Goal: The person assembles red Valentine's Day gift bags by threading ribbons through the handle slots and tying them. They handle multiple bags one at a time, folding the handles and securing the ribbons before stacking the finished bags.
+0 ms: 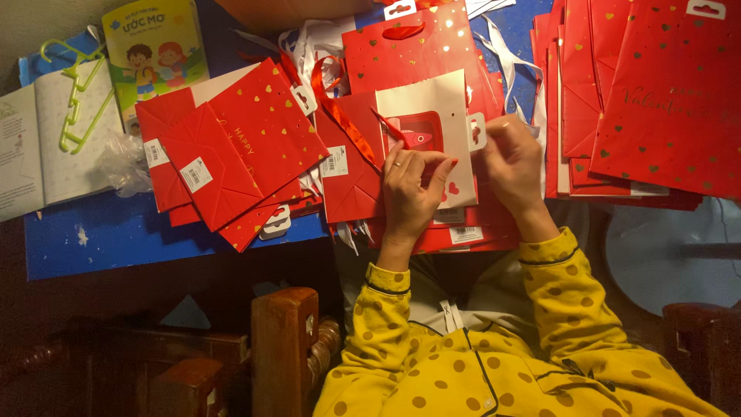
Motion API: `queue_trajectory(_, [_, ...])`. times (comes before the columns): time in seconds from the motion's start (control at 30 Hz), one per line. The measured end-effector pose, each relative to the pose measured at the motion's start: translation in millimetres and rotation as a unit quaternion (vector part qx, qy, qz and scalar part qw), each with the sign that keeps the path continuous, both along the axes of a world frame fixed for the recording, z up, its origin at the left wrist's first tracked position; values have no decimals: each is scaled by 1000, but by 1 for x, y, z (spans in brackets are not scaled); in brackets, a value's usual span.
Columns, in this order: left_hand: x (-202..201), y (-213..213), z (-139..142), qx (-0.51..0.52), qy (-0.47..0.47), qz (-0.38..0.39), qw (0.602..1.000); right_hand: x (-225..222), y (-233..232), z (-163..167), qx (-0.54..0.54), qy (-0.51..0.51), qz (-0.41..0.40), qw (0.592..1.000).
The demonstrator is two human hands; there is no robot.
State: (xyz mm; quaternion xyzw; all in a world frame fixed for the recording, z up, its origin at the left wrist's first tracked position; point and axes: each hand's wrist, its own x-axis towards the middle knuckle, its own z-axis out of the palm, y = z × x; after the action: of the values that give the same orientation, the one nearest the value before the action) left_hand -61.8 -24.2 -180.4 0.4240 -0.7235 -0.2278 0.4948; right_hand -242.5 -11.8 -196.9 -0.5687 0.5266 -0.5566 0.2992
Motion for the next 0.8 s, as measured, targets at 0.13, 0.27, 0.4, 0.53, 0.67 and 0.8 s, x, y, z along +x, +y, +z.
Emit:
queue_trajectory(0.13, [-1, 0, 1, -9, 7, 8, 1000, 2, -1, 2, -17, 21, -13, 1000])
queue_trajectory(0.27, [-1, 1, 2, 3, 12, 0, 1000, 2, 1, 10, -24, 75, 47, 996])
queue_trajectory(0.4, [1, 1, 4, -15, -7, -7, 1000, -2, 2, 19, -48, 185, 88, 978])
queue_trajectory(0.53, [2, 1, 4, -9, -2, -9, 1000, -7, 2, 20, -51, 192, 146, 969])
queue_trajectory(0.67, [1, 0, 3, -10, -11, -6, 1000, -5, 1, 7, -37, 185, 81, 979])
queue_trajectory(0.8, [0, 1, 4, -13, -22, -2, 1000, 0, 0, -3, 70, -21, 19, 997])
